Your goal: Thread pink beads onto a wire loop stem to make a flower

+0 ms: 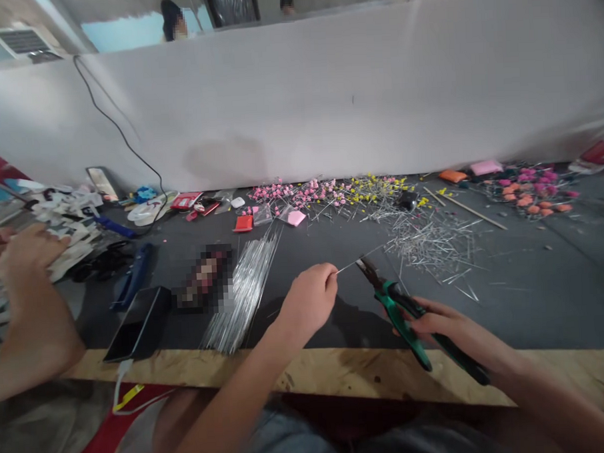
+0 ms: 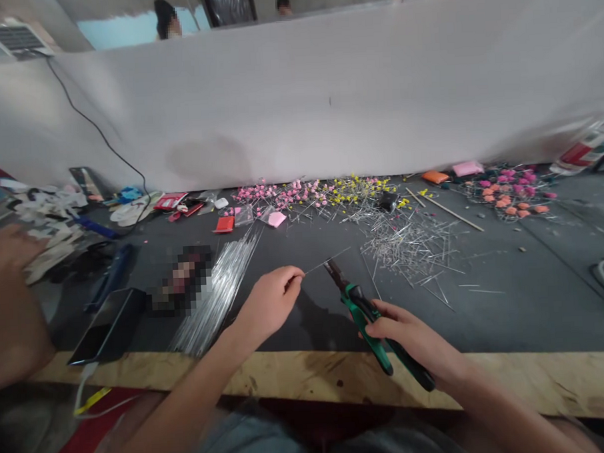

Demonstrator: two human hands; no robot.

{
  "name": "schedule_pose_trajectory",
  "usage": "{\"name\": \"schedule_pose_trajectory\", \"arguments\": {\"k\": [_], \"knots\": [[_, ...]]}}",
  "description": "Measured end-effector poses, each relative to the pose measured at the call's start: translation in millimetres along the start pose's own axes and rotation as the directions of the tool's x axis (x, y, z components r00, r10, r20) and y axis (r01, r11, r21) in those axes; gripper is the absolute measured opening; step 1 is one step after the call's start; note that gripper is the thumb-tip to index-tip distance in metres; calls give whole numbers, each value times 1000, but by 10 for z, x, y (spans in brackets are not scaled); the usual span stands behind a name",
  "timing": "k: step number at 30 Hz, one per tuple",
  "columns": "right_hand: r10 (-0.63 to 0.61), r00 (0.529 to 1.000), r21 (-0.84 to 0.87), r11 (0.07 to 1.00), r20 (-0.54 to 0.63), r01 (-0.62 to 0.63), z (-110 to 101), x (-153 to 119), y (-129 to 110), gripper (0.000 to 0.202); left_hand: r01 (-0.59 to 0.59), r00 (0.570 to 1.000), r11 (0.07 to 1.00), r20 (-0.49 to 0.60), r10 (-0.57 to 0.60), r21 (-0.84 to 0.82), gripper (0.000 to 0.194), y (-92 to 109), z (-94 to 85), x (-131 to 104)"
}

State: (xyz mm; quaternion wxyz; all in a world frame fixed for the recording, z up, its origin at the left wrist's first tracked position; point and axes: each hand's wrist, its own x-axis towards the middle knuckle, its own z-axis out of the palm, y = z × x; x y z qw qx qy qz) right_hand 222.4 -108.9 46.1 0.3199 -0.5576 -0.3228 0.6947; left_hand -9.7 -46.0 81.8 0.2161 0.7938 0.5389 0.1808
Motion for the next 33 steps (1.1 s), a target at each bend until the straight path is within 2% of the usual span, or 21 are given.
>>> {"name": "schedule_pose_trajectory", "arguments": {"k": [4,9,13,19,22,24,26,27,28,30,31,32,33], "knots": [[51,998,-46,998,-29,-52,136,-93,-57,40,-25,997,982,-62,38,186,24,60,58,-18],[64,997,-34,997,-45,-66,223,-153,-63,42,18,988,936,-152,38,351,23,15,58,-16],[101,993,-25,994,-62,-103,247,-121,-42,42,-24,987,916,-136,85,400,22,41,70,-55],[-119,993,-132,984,19,120,397,63,-48,27,-139,980,904,-77,185,404,20,95,146,-27],[-203,979,-212,957,0,198,437,243,-25,28,-145,954,909,-189,234,391,25,83,174,-1],[-253,967,-275,932,-27,236,433,370,-18,29,-208,907,908,-275,318,364,25,77,216,-8],[-322,946,-323,898,-25,297,415,483,-29,24,-330,868,902,-288,406,277,22,56,297,-15],[-363,931,-352,874,-20,333,405,532,-41,22,-380,864,905,-274,422,192,20,33,354,-8],[-403,915,-383,848,-16,367,395,576,-54,21,-390,880,918,-262,396,80,20,2,419,11],[-456,890,-431,802,3,412,381,650,-86,19,-250,945,944,-266,191,-213,19,-83,555,92],[-467,884,-444,791,7,421,378,682,-102,18,-147,966,918,-251,53,-369,17,-129,616,151],[-470,882,-451,785,13,425,377,710,-119,17,-58,972,850,-223,-71,-523,15,-172,667,220],[-471,882,-454,782,19,428,379,737,-137,17,-5,961,747,-210,-181,-665,13,-206,705,292]]}}
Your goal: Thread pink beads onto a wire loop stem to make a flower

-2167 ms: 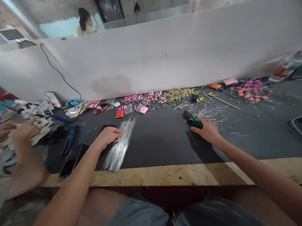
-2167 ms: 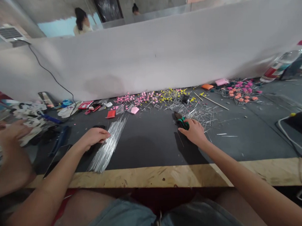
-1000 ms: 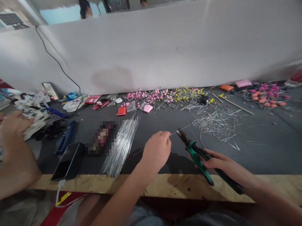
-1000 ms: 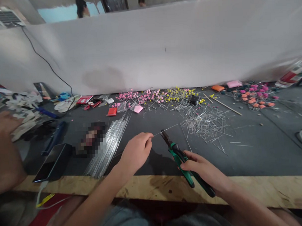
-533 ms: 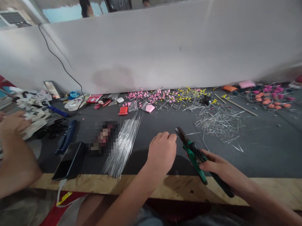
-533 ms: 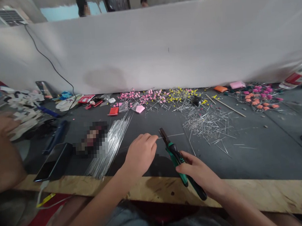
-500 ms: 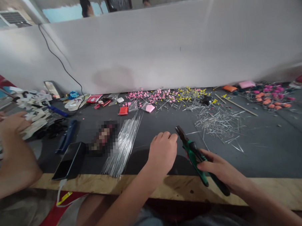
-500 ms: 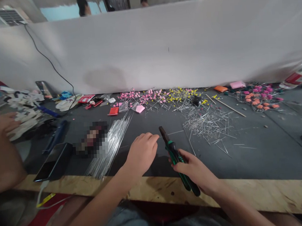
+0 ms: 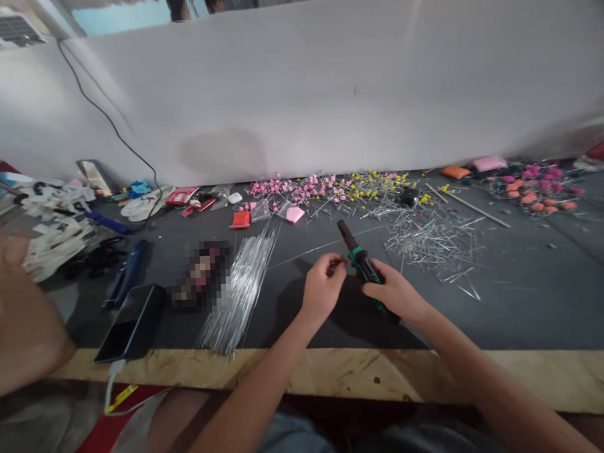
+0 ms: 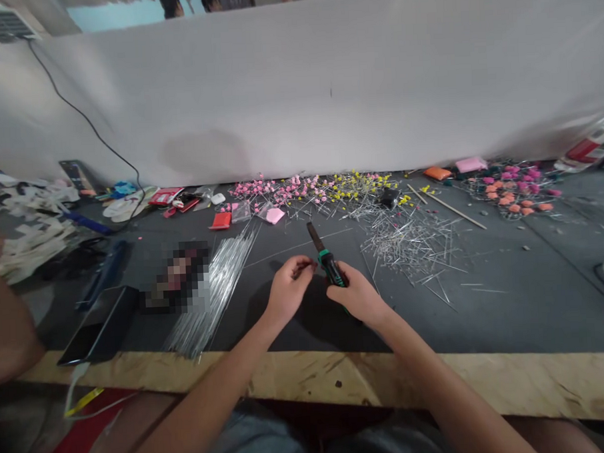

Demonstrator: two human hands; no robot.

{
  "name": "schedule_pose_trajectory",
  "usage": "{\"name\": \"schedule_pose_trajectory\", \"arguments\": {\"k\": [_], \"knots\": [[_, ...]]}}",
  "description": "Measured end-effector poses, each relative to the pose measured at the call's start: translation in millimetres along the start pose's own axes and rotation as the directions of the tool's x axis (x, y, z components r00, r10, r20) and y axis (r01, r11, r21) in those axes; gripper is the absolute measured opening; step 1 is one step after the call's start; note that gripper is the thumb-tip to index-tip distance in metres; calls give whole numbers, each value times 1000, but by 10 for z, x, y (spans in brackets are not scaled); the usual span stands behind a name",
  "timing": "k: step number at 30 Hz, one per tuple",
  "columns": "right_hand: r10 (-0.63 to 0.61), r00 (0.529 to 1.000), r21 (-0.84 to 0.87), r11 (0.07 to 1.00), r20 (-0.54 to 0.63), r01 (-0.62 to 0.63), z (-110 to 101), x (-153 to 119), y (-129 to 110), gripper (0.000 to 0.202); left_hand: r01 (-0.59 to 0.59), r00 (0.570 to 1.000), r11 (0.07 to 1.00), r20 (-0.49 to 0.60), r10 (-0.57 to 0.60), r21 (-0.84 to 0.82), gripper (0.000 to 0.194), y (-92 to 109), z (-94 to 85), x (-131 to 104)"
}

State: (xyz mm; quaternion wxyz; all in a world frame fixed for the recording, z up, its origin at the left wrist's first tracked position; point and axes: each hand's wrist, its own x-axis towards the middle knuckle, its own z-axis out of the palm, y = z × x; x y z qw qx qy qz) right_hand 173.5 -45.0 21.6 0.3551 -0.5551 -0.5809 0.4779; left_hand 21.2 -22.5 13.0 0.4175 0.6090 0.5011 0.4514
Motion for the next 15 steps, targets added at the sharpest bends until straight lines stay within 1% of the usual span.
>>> {"name": "schedule_pose_trajectory", "arguments": {"k": [1,2,3,5,9,11,13,15], "knots": [[-4,1000,-2,1000,6,4,1,31,-5,17,63,997,983,-41,-71,-170,14,-34,21,68],[-8,1000,-1,1000,14,8,3,63,-10,18,95,992,947,-52,-117,-308,19,-51,37,132],[-14,1000,2,1000,21,14,6,94,-15,18,105,988,906,-64,-143,-410,25,-53,49,190],[-26,999,13,1000,25,25,9,157,-20,18,88,983,845,-89,-158,-527,32,-34,59,278],[-39,999,59,998,27,38,8,248,-1,18,21,975,820,-171,-144,-573,28,-31,31,380],[-32,998,109,994,51,26,6,259,17,22,5,974,822,-185,-134,-569,25,-67,1,415],[0,996,191,982,85,-16,10,248,33,26,9,980,831,-159,-118,-557,23,-112,-28,443],[56,991,286,954,121,-89,19,227,46,29,33,987,837,-112,-112,-546,22,-158,-48,461]]}}
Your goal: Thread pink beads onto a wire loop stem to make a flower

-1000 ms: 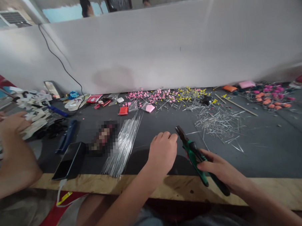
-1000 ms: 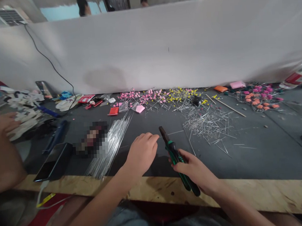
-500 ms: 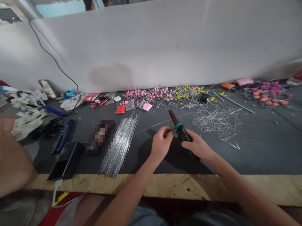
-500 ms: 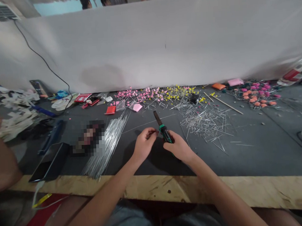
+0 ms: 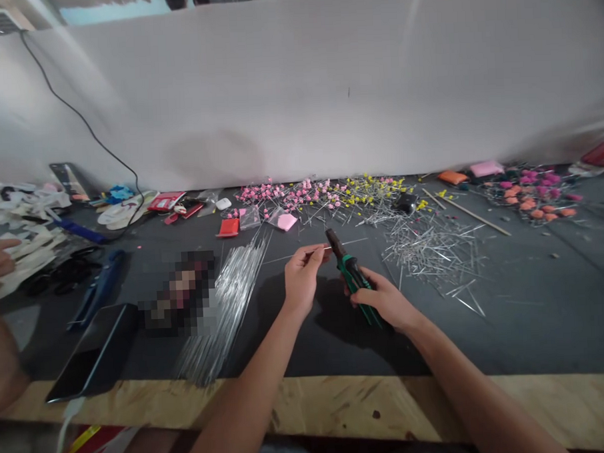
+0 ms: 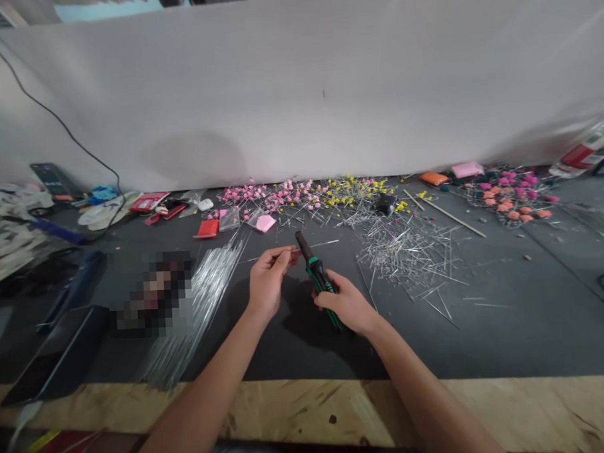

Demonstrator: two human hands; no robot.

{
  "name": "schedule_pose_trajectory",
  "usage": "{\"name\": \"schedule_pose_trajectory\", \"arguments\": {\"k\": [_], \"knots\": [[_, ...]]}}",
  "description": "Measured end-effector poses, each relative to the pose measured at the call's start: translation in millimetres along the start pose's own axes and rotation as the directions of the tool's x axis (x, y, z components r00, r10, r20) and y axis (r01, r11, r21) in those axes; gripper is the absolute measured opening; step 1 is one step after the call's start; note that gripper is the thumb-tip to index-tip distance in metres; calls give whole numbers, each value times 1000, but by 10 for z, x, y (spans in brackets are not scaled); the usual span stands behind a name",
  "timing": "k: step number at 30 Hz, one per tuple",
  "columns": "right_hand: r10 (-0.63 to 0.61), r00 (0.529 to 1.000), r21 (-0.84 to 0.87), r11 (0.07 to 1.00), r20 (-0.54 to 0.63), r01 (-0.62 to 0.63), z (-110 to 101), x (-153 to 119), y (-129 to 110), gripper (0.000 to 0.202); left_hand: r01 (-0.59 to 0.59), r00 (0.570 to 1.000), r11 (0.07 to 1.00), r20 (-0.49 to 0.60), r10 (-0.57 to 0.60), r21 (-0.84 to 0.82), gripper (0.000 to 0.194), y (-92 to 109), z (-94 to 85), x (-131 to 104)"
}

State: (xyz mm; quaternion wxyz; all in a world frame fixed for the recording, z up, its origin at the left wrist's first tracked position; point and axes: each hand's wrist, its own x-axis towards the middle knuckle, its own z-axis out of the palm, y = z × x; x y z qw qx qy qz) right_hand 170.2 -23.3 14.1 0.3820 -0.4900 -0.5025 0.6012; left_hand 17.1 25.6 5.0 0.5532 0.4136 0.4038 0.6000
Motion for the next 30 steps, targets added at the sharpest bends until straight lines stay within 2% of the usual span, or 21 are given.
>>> {"name": "schedule_pose_trajectory", "arguments": {"k": [3,6,11,19,27,30], "knots": [[86,996,129,988,10,-87,17,-21,15,32,41,999,999,16,-41,-15,22,-55,-35,17],[123,992,200,972,0,-120,32,-25,11,35,51,999,996,1,-52,-71,21,-113,-50,23],[138,990,203,969,20,-139,33,-36,-10,35,36,999,994,7,-36,-99,17,-161,-75,32],[202,979,223,954,12,-200,63,-69,-41,31,-12,1000,1000,12,11,13,20,-159,-89,23],[151,987,381,911,49,-158,53,-57,9,28,21,999,998,41,-18,-59,21,-123,-52,5],[167,985,359,917,44,-172,44,-53,2,31,34,998,997,58,-31,-63,22,-126,-44,-4]]}}
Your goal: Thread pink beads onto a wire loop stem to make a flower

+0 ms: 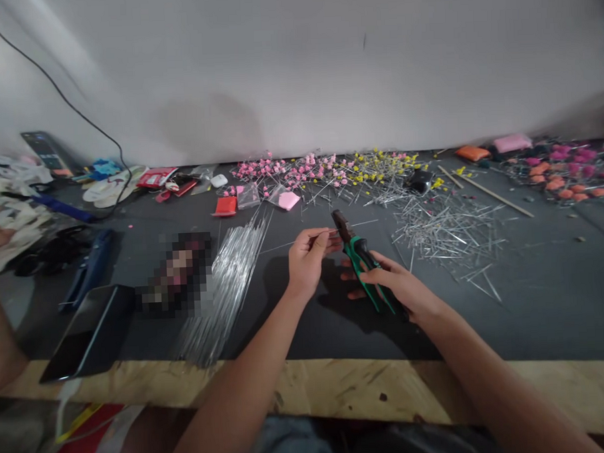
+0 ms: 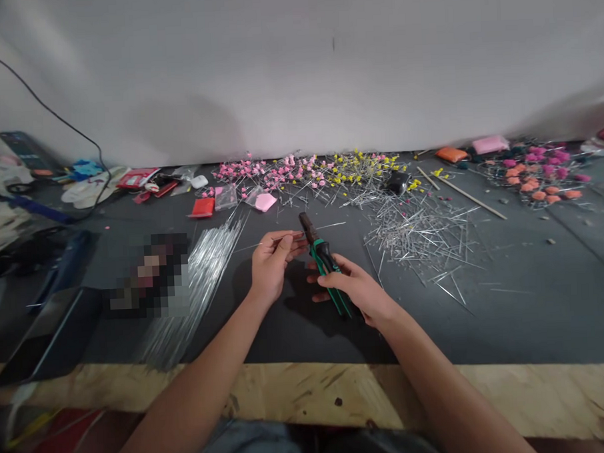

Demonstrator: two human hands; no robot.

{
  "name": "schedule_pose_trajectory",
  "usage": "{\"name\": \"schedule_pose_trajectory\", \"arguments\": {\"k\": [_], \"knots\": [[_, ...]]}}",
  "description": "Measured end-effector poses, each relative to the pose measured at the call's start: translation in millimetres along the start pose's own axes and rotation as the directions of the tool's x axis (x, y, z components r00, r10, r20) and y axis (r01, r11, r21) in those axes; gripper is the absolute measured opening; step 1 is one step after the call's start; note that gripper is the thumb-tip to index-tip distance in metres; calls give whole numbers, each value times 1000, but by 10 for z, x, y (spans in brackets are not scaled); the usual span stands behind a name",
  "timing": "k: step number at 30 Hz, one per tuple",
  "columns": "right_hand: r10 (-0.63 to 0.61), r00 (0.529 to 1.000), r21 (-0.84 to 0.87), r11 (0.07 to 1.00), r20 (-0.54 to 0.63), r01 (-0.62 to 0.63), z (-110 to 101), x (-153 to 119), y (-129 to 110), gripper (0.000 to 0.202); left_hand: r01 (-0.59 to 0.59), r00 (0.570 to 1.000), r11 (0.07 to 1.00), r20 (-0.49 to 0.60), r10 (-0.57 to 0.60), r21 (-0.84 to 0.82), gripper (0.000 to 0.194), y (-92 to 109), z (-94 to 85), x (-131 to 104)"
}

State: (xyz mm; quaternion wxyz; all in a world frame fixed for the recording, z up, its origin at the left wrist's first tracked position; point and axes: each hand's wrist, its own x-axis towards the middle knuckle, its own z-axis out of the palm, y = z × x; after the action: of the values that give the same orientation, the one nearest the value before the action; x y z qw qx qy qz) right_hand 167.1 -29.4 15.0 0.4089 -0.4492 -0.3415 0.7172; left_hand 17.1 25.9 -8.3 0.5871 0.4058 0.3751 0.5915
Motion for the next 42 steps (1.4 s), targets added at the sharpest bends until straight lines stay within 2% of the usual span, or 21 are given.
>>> {"name": "schedule_pose_trajectory", "arguments": {"k": [5,11,14,25,37,42], "knots": [[-25,998,-123,992,-49,18,32,5,-11,30,-6,1000,999,-6,6,-46,20,6,5,1],[-85,996,-113,990,-14,83,54,37,40,27,-72,997,994,15,71,80,22,42,-28,58],[-80,997,-124,989,-19,77,60,43,32,26,-107,994,986,23,104,125,21,35,-44,78],[-97,995,-130,986,30,100,47,51,22,28,-103,995,991,-3,103,87,21,28,-54,65],[-86,991,77,994,105,78,22,108,56,27,-129,991,990,-9,130,58,21,4,-66,73],[-59,993,99,994,98,50,27,102,40,32,-141,990,988,-15,142,69,19,3,-70,77]]}}
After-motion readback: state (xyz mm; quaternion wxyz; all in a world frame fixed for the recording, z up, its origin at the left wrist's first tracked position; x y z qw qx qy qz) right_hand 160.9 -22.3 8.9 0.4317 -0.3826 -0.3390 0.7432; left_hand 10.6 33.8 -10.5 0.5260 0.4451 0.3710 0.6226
